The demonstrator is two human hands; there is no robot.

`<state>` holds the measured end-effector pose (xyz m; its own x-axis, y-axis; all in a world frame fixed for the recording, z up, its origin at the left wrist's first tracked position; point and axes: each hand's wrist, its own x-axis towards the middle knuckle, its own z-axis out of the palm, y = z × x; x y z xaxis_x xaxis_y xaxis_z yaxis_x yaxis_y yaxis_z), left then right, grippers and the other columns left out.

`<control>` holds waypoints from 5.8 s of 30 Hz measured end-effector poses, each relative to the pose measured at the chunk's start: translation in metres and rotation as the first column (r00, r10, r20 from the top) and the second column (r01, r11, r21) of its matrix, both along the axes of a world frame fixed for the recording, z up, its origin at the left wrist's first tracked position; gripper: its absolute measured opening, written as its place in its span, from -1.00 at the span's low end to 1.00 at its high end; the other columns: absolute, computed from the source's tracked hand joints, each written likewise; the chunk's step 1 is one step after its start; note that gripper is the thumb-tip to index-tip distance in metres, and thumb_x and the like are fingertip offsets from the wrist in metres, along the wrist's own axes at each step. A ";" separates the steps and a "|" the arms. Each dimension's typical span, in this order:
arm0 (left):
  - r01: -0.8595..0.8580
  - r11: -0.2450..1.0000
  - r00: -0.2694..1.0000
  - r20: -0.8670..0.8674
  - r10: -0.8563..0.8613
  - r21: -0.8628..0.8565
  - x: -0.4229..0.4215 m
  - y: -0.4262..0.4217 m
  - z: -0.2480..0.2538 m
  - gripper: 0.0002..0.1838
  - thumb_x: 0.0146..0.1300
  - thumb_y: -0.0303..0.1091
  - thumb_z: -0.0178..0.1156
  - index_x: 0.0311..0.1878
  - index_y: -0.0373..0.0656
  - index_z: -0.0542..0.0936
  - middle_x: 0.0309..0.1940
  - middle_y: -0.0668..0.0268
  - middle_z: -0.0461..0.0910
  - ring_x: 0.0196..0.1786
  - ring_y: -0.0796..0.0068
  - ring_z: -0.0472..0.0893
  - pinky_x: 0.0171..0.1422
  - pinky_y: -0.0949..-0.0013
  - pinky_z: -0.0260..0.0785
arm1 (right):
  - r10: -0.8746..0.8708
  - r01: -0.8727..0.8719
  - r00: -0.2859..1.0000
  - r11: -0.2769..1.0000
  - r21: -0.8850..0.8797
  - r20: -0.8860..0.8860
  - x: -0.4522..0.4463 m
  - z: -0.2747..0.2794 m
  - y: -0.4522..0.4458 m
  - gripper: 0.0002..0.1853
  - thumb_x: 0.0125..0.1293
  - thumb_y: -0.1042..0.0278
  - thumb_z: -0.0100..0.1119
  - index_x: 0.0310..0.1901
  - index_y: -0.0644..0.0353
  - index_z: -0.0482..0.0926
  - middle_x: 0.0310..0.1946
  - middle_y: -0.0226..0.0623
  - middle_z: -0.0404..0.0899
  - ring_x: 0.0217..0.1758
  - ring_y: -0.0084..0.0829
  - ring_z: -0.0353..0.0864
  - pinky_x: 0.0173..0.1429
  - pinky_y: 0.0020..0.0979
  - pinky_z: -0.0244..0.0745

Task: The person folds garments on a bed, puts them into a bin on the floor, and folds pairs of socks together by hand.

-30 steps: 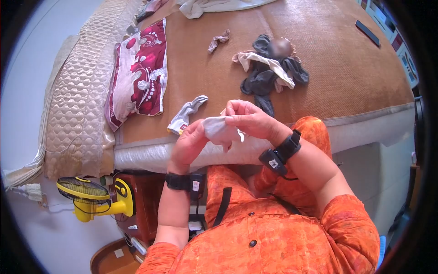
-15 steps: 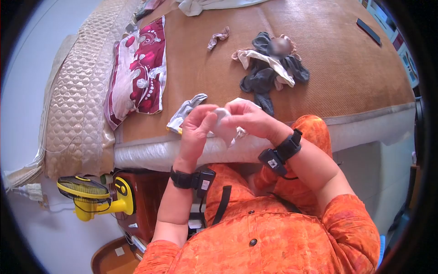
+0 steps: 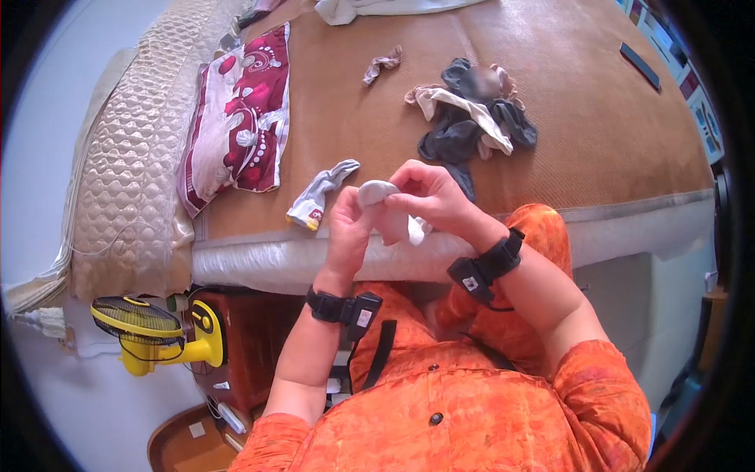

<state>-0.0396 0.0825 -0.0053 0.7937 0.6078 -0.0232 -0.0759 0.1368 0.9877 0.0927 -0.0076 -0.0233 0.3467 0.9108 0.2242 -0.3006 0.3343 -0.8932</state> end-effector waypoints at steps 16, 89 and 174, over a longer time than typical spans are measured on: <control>0.106 0.993 0.994 -0.004 -0.106 -0.061 -0.004 0.002 0.002 -0.93 0.18 -0.39 0.11 -0.33 -0.14 0.44 -0.49 0.43 0.48 -0.46 0.69 0.44 -0.51 0.61 0.27 | 0.313 -0.313 0.832 0.946 0.078 -0.457 0.008 0.003 -0.005 -0.78 0.05 0.51 0.20 -0.31 0.18 0.35 -0.43 -0.46 0.44 -0.41 -0.64 0.45 -0.34 -0.60 0.39; -0.321 0.946 0.947 0.005 0.322 -0.051 -0.072 0.018 -0.059 -0.93 0.23 -0.47 0.00 -0.22 -0.14 0.44 -0.33 0.48 0.46 -0.28 0.71 0.42 -0.13 0.59 0.29 | -0.124 0.004 0.965 0.891 -0.455 -0.233 0.014 -0.041 0.020 -0.83 0.11 0.38 0.15 -0.28 0.21 0.43 -0.47 -0.43 0.47 -0.45 -0.61 0.45 -0.35 -0.58 0.39; 0.116 0.217 0.988 -0.135 0.073 0.969 -0.017 -0.017 -0.004 -0.76 -0.20 -0.68 0.02 -0.37 -0.23 0.44 -0.33 0.14 0.40 -0.17 0.19 0.43 -0.07 0.29 0.28 | 0.277 -0.387 0.817 0.913 -0.126 -0.505 -0.017 -0.028 0.015 -0.60 0.26 0.21 0.00 0.04 0.28 0.34 -0.18 -0.22 0.49 -0.10 -0.42 0.49 -0.01 -0.38 0.44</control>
<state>-0.0566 0.0651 -0.0095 0.8526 0.2125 0.4774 0.0396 -0.9372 0.3464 0.0758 0.0071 -0.0513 0.0263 0.9948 -0.0987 -0.7563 -0.0447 -0.6527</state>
